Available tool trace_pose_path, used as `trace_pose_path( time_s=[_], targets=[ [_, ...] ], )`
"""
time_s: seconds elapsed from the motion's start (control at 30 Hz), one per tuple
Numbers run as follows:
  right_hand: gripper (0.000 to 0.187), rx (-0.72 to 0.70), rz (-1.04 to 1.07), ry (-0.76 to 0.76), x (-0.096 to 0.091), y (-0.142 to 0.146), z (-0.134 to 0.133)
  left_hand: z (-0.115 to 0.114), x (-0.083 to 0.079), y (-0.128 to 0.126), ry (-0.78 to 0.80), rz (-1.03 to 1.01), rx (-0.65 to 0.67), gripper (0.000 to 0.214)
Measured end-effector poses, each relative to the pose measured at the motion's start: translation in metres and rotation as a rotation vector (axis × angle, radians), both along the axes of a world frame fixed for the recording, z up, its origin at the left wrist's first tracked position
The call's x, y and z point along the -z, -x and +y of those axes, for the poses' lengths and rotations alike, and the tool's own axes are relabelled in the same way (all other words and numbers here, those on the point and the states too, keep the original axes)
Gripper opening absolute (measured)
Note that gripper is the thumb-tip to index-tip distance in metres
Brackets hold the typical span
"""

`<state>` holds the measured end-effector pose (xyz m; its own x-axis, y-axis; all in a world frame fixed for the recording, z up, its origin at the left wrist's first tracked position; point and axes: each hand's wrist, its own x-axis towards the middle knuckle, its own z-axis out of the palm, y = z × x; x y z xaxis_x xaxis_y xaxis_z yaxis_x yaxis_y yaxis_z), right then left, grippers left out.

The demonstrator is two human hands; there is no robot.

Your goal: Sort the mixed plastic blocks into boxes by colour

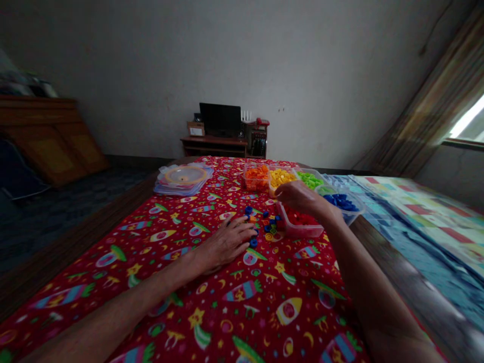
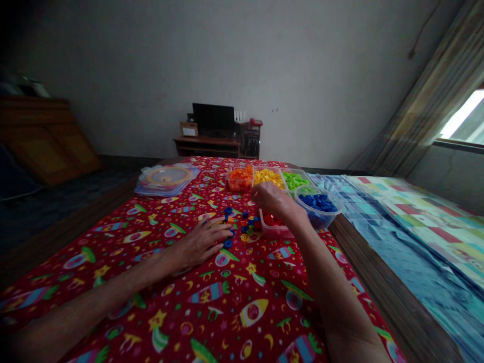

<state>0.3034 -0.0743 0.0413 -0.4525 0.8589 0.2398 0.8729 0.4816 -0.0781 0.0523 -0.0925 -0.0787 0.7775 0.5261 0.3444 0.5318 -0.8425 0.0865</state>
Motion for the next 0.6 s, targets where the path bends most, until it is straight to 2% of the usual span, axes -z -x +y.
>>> trace_pose_path(
  time_s=[0.13, 0.23, 0.33, 0.47, 0.53, 0.6],
  targets=[
    [0.026, -0.113, -0.18, 0.025, 0.031, 0.032, -0.006, 0.015, 0.005, 0.012, -0.051, -0.051, -0.021, 0.03],
    [0.03, -0.054, -0.28, 0.089, 0.054, 0.056, -0.012, 0.021, 0.004, 0.018, -0.046, -0.116, -0.036, 0.033],
    [0.034, -0.028, -0.317, 0.141, 0.069, 0.071, -0.013, 0.027, 0.007, 0.022, 0.016, -0.151, -0.121, 0.042],
    [0.041, -0.254, -0.124, 0.143, 0.07, 0.071, -0.005, 0.033, 0.014, 0.027, 0.132, -0.215, -0.188, 0.05],
    [0.044, -0.27, -0.068, 0.121, 0.062, 0.062, -0.001, 0.033, 0.015, 0.029, 0.175, -0.269, -0.194, 0.05],
    [0.043, -0.217, -0.114, 0.088, 0.052, 0.049, 0.001, 0.032, 0.013, 0.029, 0.214, -0.303, -0.198, 0.05]
  ],
)
